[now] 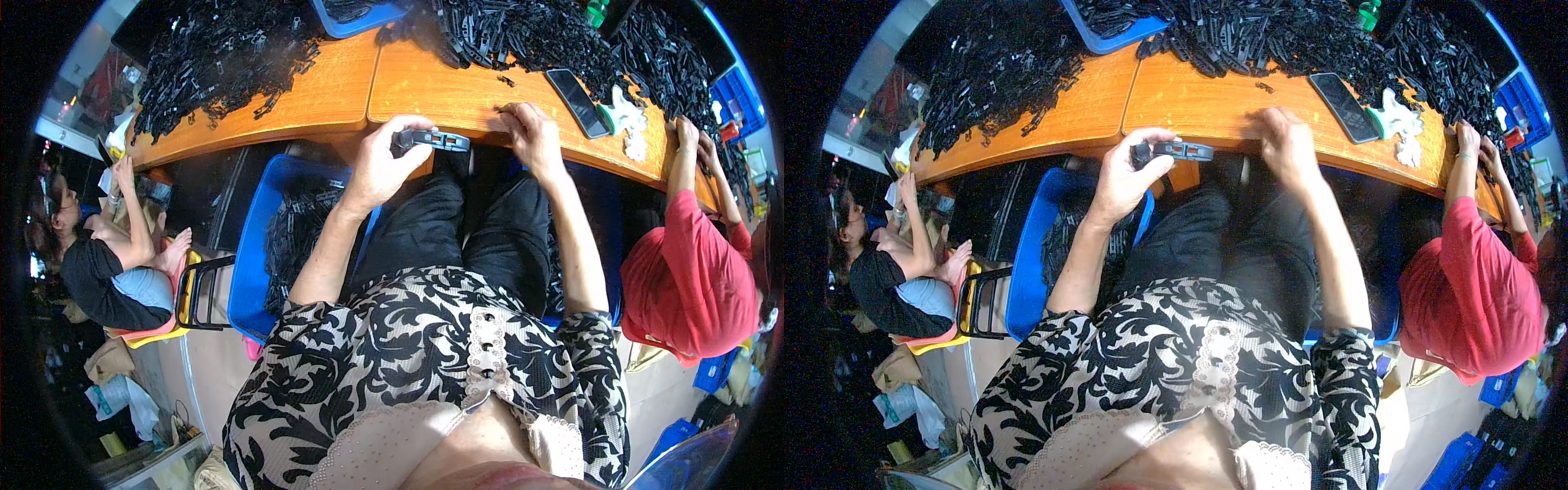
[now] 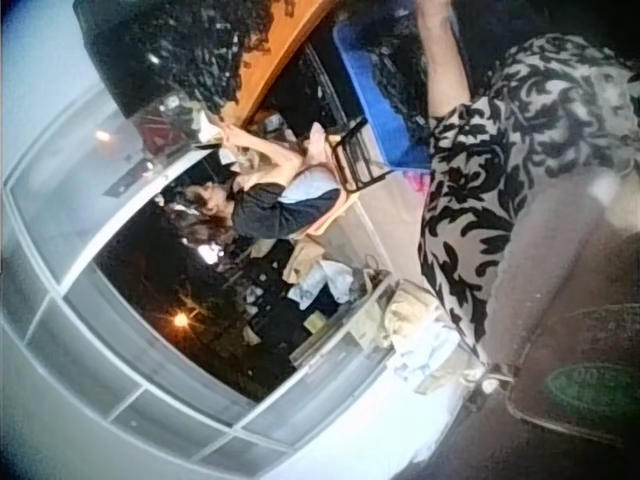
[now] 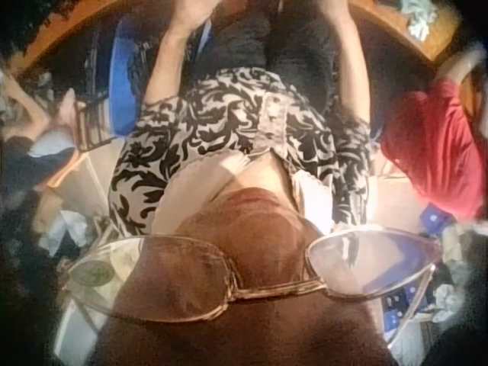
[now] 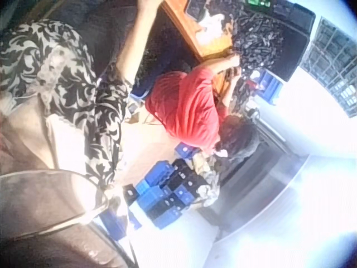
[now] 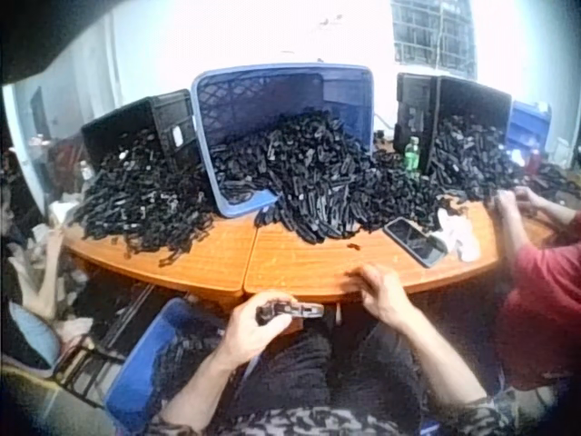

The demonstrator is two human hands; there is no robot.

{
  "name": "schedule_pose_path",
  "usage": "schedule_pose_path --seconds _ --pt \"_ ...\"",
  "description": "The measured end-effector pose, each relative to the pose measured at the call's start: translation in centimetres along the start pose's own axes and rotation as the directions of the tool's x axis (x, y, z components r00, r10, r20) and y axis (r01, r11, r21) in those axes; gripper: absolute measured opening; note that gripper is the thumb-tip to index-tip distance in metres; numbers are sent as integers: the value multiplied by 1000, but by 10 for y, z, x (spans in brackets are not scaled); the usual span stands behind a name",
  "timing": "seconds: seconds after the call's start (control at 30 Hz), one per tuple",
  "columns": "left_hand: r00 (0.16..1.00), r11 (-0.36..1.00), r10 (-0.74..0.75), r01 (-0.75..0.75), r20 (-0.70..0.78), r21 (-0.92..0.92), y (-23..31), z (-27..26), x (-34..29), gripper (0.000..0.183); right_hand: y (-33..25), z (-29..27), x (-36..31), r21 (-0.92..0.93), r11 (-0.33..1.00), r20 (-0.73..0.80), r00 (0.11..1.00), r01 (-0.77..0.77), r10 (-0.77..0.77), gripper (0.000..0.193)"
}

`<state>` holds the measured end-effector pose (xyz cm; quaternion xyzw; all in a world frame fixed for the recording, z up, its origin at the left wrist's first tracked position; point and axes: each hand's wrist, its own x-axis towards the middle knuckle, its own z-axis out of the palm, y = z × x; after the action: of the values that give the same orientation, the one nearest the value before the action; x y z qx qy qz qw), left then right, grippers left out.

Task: The person inspects and assembles small black rubber components by hand at an industrial workstation.

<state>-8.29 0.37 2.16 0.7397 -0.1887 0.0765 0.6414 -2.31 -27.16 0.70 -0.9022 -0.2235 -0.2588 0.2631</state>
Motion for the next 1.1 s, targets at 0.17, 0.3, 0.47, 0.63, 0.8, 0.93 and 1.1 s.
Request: schedule_pose_path --seconds 0.17,0.3,0.47,0.63,0.8,0.93,1.1 --pt "985 996 -54 65 166 -60 9 2 -5 31 -94 -16 -19 333 912 -193 964 239 -182 15" --pt "991 934 -33 77 131 -348 4 14 -8 34 -106 -11 -36 211 925 -296 922 317 -249 27" --pt "957 530 -168 290 236 -797 -1 30 -17 36 -110 -8 -41 161 930 -402 883 331 -244 30" --pt "947 396 -220 307 235 -866 1 40 -21 34 -116 -11 -41 164 934 -408 884 318 -229 31" --pt "914 421 -344 354 214 -835 -2 36 -18 22 -111 -14 -37 295 916 -330 929 272 -170 25" --pt "846 424 -453 481 280 -768 4 34 -17 16 -110 -21 -35 430 872 -260 957 233 -128 18" --pt "801 401 -492 557 342 -727 11 33 -18 17 -114 -25 -31 360 867 -178 938 345 -299 30"
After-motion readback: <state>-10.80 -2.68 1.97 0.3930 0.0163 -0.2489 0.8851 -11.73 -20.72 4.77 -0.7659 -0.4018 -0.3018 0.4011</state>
